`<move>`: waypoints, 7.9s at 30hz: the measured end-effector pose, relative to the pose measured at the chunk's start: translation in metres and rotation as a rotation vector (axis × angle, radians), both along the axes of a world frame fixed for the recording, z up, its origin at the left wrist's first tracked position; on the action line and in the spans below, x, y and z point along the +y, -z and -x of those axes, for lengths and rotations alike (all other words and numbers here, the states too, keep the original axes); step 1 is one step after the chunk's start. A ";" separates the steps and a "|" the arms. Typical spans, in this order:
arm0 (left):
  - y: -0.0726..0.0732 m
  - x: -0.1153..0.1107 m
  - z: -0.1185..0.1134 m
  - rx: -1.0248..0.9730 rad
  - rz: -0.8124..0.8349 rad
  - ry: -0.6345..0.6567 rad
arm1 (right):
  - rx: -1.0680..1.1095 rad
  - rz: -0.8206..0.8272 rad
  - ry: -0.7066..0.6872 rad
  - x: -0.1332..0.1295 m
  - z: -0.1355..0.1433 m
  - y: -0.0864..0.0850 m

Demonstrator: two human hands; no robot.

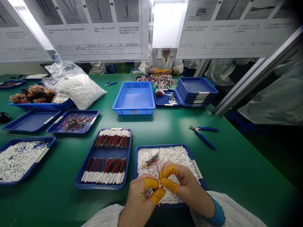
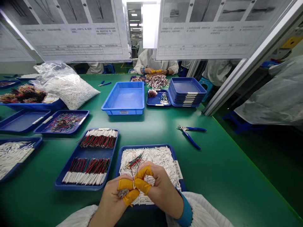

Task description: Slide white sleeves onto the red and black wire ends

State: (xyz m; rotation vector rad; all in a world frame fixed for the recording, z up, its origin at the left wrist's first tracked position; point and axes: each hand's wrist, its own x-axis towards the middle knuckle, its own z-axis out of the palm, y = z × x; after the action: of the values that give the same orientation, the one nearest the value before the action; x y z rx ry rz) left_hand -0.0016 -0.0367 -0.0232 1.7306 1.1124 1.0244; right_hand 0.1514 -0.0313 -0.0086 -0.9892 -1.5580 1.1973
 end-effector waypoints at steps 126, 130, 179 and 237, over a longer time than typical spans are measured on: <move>-0.012 0.016 0.078 0.440 -0.583 -0.088 | -0.607 -0.157 0.006 0.023 -0.007 -0.007; -0.027 0.023 0.028 0.506 -0.465 0.078 | -0.580 -0.294 0.003 0.013 -0.016 -0.015; 0.007 0.008 -0.008 -0.374 0.466 0.104 | 0.449 0.337 0.071 0.001 0.002 0.002; -0.014 -0.002 -0.010 -0.220 0.442 0.179 | 0.192 0.093 0.189 0.007 -0.024 0.000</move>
State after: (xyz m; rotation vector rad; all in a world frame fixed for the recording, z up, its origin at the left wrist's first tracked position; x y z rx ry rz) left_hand 0.0081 -0.0386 -0.0092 1.3034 0.9399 0.7669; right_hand 0.1756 -0.0243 -0.0082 -1.0249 -1.2408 1.2022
